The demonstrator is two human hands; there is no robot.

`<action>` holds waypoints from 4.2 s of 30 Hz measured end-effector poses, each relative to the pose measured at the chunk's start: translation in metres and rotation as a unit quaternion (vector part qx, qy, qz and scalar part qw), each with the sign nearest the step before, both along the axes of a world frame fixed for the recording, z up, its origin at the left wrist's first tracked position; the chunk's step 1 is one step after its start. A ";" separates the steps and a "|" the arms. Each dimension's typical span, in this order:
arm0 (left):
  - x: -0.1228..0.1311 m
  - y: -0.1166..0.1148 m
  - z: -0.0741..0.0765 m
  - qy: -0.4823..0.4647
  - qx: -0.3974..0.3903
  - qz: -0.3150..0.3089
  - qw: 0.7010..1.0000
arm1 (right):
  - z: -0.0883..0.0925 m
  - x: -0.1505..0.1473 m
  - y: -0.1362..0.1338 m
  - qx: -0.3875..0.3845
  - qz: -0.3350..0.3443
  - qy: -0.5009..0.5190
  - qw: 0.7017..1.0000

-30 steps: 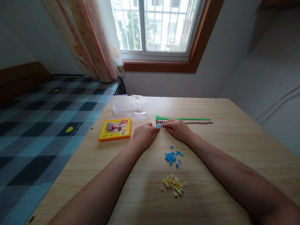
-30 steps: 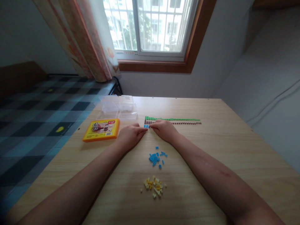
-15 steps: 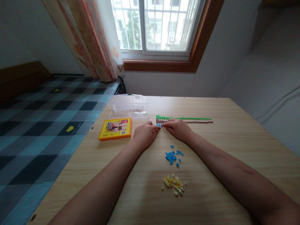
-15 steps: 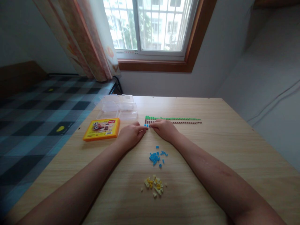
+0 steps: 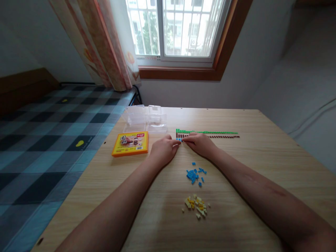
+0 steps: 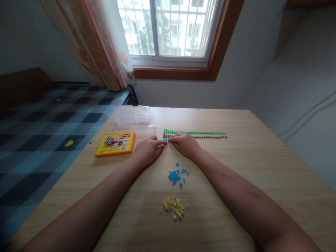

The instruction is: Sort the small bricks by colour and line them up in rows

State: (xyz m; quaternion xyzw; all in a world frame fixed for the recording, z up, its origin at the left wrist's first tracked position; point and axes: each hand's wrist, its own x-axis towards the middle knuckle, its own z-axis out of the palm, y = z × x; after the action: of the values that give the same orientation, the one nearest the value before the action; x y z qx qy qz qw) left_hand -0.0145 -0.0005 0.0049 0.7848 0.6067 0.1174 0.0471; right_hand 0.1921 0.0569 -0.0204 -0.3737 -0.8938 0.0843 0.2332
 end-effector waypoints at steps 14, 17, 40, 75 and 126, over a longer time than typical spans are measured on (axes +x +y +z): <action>-0.001 -0.001 -0.001 -0.020 0.003 -0.009 1.000 | 0.002 0.000 -0.002 -0.002 0.000 0.014 1.000; -0.001 -0.001 0.000 -0.019 0.003 -0.013 1.000 | 0.002 0.000 -0.002 -0.001 -0.005 0.009 1.000; -0.001 -0.001 0.001 -0.023 0.001 -0.011 1.000 | 0.000 0.001 -0.002 0.005 -0.006 0.011 1.000; 0.001 -0.008 0.021 -0.058 -0.120 -0.238 0.962 | 0.005 0.004 0.001 -0.088 -0.034 0.127 0.987; 0.012 -0.006 0.017 -0.023 -0.125 -0.139 0.982 | 0.004 0.047 -0.072 -0.046 0.107 0.162 0.980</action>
State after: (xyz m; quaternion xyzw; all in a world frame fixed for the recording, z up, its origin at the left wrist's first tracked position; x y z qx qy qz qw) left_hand -0.0030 -0.0066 0.0217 0.8466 0.5001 0.0505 0.1748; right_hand 0.2391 -0.0146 -0.0167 -0.2677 -0.8741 0.2091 0.3473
